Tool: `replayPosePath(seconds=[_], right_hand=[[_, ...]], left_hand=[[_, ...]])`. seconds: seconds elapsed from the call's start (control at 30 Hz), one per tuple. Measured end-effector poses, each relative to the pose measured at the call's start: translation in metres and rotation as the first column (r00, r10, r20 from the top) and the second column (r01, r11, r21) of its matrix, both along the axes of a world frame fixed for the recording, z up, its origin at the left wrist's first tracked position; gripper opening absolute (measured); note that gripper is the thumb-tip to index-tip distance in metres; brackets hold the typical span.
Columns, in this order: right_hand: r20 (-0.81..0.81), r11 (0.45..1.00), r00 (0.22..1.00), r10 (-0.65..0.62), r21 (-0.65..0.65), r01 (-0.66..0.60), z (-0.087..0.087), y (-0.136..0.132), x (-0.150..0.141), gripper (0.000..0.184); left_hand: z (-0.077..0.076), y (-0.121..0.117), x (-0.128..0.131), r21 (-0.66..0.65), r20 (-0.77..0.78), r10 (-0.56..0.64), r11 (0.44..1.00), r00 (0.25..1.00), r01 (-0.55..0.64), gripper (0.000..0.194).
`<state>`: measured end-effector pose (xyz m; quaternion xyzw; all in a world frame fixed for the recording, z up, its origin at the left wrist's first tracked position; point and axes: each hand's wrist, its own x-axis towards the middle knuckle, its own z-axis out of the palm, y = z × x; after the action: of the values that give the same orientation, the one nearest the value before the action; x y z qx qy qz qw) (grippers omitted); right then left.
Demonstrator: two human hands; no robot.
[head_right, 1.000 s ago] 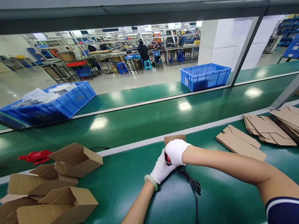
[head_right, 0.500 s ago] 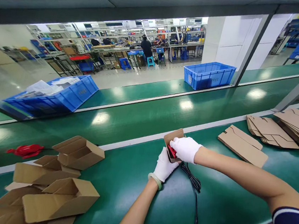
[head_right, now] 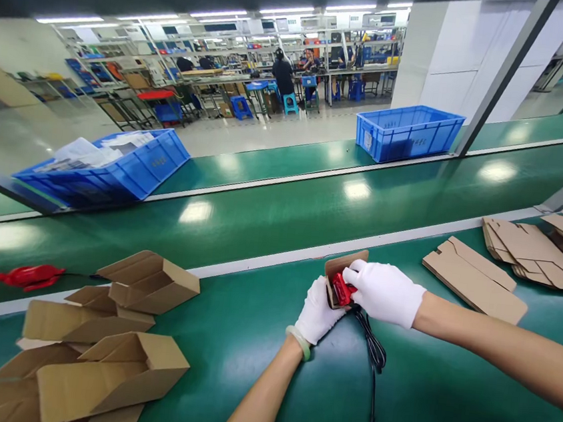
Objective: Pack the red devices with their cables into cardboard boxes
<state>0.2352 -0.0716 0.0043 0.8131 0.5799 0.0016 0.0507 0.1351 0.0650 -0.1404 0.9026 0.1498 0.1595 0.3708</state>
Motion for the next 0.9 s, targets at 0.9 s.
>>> replayPosePath(seconds=[0.9], right_hand=[[-0.005,0.998,1.000,0.011,-0.057,-0.012,-0.001,0.028,-0.034,0.020]], left_hand=[[-0.001,0.001,-0.003,-0.027,-0.055,0.050,0.998,0.997,-0.051,0.058]])
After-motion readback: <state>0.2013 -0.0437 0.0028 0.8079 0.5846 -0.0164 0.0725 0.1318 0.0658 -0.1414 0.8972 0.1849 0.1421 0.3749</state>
